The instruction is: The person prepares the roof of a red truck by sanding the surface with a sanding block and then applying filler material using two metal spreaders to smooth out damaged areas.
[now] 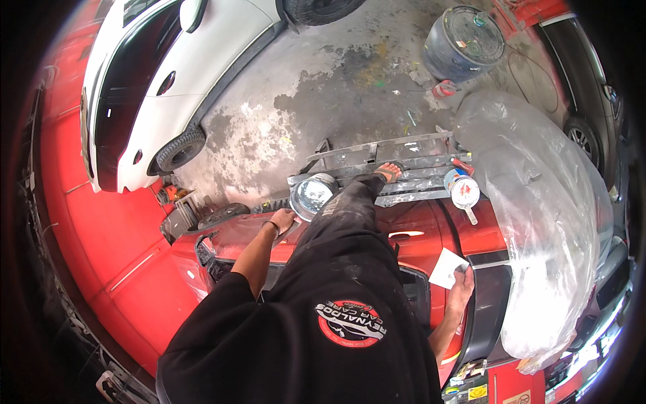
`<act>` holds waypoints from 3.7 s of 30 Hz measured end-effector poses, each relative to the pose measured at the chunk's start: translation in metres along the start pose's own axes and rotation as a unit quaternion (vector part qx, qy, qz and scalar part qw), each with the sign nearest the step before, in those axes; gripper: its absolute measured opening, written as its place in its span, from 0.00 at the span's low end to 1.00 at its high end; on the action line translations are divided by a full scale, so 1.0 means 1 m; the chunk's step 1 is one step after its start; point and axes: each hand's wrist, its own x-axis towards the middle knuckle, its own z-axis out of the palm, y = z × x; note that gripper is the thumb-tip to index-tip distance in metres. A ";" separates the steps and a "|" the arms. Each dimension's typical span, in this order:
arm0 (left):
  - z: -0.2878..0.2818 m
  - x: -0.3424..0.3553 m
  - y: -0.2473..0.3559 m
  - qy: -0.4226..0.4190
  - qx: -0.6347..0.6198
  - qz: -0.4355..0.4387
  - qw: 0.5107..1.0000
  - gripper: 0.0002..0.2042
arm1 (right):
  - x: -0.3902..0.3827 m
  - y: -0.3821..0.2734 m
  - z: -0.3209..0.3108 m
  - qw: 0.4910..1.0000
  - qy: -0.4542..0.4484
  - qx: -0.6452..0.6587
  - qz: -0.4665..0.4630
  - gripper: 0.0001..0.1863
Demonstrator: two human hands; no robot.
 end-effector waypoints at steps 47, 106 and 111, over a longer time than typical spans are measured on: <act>0.401 0.230 0.514 -0.305 0.255 0.410 0.821 0.10 | 0.250 0.268 0.064 0.604 0.135 0.755 -0.215 0.16; 0.440 0.586 0.435 0.170 0.510 0.397 0.744 0.11 | 0.314 0.282 0.038 0.803 0.315 0.490 -0.123 0.27; 0.455 0.516 0.459 0.138 0.542 0.346 0.753 0.19 | 0.337 0.260 0.008 0.939 0.345 0.000 -0.010 0.32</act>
